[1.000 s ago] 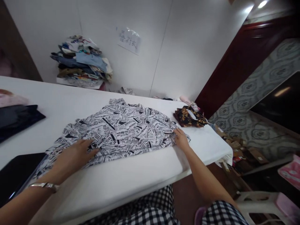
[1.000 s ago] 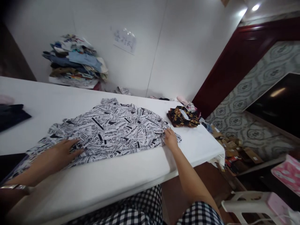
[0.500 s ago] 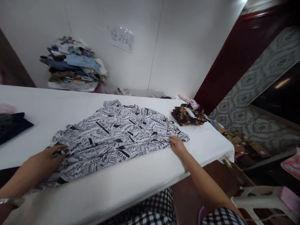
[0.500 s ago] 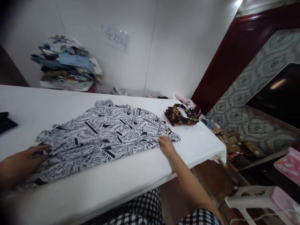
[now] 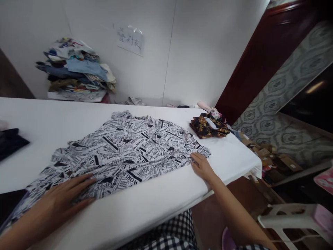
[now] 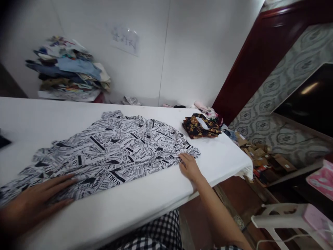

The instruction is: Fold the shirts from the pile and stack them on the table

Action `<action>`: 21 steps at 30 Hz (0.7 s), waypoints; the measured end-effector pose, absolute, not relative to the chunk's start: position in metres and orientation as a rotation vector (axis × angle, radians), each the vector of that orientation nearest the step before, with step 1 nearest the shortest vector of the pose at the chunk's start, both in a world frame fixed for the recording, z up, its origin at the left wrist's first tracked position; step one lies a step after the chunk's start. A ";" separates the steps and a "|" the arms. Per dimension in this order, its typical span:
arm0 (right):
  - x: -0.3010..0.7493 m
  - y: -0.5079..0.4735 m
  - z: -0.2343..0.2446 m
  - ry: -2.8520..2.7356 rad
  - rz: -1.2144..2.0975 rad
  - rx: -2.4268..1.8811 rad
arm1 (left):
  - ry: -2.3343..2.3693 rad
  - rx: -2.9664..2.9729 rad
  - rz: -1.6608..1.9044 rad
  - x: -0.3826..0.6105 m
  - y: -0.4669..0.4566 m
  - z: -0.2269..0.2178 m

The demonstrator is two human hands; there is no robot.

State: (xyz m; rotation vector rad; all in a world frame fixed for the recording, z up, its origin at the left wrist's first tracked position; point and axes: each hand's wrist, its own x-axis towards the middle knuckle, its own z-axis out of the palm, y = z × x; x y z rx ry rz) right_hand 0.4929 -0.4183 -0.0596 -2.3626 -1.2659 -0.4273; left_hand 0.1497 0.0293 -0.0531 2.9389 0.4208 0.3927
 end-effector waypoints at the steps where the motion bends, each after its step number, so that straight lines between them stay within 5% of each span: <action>1: 0.494 -0.418 -0.060 -1.267 -0.412 -2.351 | 0.394 2.924 0.357 0.149 0.027 -0.048; 21: 0.510 -0.417 -0.059 -1.083 -0.238 -2.157 | 0.492 2.700 0.208 0.145 0.006 0.006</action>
